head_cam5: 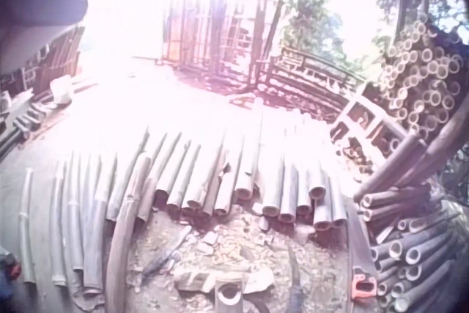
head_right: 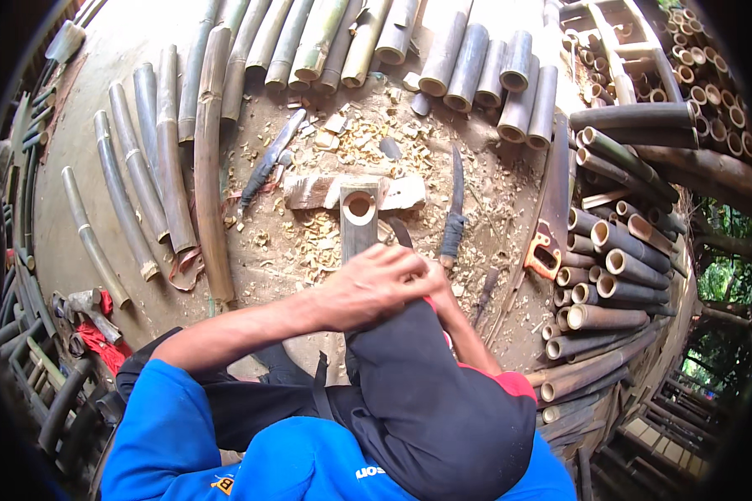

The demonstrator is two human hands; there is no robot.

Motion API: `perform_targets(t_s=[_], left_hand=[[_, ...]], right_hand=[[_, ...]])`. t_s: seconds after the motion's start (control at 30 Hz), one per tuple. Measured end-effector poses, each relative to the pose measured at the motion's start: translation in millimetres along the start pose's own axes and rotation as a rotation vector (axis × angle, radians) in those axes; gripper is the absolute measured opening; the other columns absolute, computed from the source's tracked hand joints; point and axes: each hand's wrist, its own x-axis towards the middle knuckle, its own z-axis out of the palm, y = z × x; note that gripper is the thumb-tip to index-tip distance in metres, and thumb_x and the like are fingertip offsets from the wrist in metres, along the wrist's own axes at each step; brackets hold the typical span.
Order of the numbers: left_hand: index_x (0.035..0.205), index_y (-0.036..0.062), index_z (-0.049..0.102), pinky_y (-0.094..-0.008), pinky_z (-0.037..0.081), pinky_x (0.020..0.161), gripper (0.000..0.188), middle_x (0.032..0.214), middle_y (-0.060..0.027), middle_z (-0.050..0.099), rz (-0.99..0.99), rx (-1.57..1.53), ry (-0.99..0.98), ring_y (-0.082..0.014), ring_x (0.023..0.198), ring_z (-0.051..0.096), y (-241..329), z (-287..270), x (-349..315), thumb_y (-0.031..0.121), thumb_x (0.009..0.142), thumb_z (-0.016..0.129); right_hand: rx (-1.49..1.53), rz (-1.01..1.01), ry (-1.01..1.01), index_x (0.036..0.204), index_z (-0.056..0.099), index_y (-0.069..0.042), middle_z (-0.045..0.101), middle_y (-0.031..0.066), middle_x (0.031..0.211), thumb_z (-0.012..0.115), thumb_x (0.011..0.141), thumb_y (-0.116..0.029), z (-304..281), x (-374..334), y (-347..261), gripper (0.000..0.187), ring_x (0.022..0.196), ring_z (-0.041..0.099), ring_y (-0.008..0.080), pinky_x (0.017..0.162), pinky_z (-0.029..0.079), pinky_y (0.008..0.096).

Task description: The person carves a notch into a bamboo section using a knife and a saw, then checks the fit by placing it against another bamboo pole.

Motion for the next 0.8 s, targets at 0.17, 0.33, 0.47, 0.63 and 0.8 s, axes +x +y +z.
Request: perform_targets(t_s=[0.17,0.33,0.47,0.63,0.8], left_hand=[[0.15,0.0176,0.048,-0.0465,0.042,0.109,0.057,0.14,-0.0178,0.054,-0.051,0.307,-0.253,-0.0327,0.139,0.049,-27,18,56,0.022,0.094,0.062],[0.152,0.0214,0.048,-0.0482,0.055,0.097,0.063,0.14,-0.0185,0.057,-0.263,0.116,-0.65,-0.0351,0.126,0.063,-76,28,85,0.026,0.093,0.068],[0.152,0.0217,0.049,-0.0481,0.059,0.093,0.074,0.137,-0.0201,0.058,-0.192,-0.014,-0.57,-0.039,0.108,0.07,-84,19,87,0.024,0.083,0.074],[0.148,0.0173,0.054,-0.0503,0.056,0.095,0.077,0.138,-0.0261,0.054,-0.27,-0.369,0.029,-0.0444,0.115,0.066,-88,4,75,0.002,0.076,0.073],[0.148,0.0147,0.054,-0.0504,0.055,0.097,0.075,0.143,-0.027,0.048,-0.425,-0.435,0.596,-0.046,0.113,0.066,-86,7,62,0.001,0.077,0.073]], right_hand=[[0.254,-0.003,0.048,0.116,0.067,-0.003,0.066,0.0077,0.103,0.063,0.1,-0.024,10,-3,-30,0.027,0.096,0.061,0.0173,0.083,0.049,0.0331],[0.292,0.0,0.102,0.125,0.064,-0.003,0.065,0.0123,0.118,0.062,0.099,-0.022,12,2,-60,0.032,0.109,0.061,0.0208,0.092,0.05,0.0354],[0.023,0.054,0.198,0.131,0.062,-0.003,0.064,0.016,0.129,0.062,0.099,-0.02,1,5,-90,0.037,0.12,0.061,0.0237,0.099,0.051,0.0373],[-1.12,-0.54,-0.084,0.134,0.061,-0.005,0.063,0.0208,0.129,0.063,0.094,-0.022,-48,32,-129,0.043,0.116,0.063,0.0315,0.091,0.056,0.044],[-1.535,-0.534,-0.158,0.105,0.069,-0.005,0.07,0.0148,0.096,0.073,0.079,-0.027,-42,70,-185,0.034,0.09,0.069,0.0325,0.072,0.057,0.0467]])
